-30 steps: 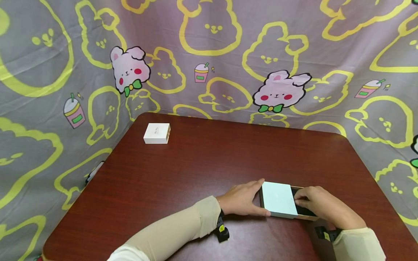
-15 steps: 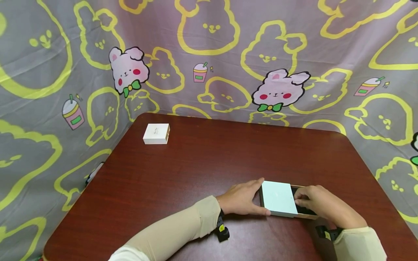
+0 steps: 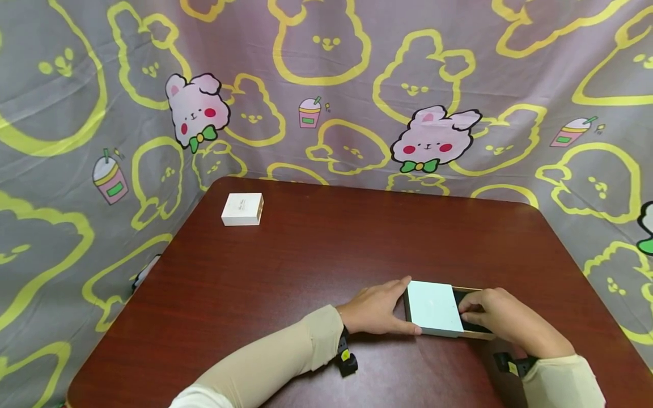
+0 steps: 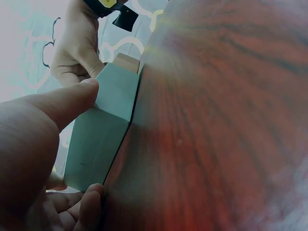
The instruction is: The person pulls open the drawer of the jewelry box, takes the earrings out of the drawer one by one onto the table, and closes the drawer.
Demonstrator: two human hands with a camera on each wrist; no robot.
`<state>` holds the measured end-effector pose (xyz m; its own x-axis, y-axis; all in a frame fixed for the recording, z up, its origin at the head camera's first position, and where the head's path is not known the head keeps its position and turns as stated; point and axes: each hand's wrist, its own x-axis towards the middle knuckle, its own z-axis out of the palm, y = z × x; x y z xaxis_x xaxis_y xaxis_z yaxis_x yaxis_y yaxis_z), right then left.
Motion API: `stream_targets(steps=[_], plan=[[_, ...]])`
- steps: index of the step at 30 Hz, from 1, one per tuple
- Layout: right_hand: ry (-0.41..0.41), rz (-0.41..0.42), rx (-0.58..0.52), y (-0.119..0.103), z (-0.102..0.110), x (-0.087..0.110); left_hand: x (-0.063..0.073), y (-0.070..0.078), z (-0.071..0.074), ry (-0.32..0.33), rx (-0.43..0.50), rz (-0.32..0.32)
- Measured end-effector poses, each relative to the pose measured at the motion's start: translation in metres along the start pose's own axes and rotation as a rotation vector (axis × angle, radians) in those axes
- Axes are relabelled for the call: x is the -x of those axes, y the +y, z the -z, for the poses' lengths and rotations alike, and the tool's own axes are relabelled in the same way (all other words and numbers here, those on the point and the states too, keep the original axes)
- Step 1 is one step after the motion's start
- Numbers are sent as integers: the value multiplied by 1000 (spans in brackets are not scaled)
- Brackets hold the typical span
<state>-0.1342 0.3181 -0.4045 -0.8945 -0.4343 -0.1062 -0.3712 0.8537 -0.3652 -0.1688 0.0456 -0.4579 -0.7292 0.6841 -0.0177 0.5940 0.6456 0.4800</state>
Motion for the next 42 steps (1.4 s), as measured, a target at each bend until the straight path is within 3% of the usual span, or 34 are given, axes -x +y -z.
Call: stream_targets(steps=[20,30,42], plan=[[23,-80,-41,-3,3,16,0,2,0,1,-3,-5],[99,-43,-23,1,3,26,0,0,-1,6,8,-14],[173,-71,6,6,7,43,-2,-2,-2,15,12,-31]])
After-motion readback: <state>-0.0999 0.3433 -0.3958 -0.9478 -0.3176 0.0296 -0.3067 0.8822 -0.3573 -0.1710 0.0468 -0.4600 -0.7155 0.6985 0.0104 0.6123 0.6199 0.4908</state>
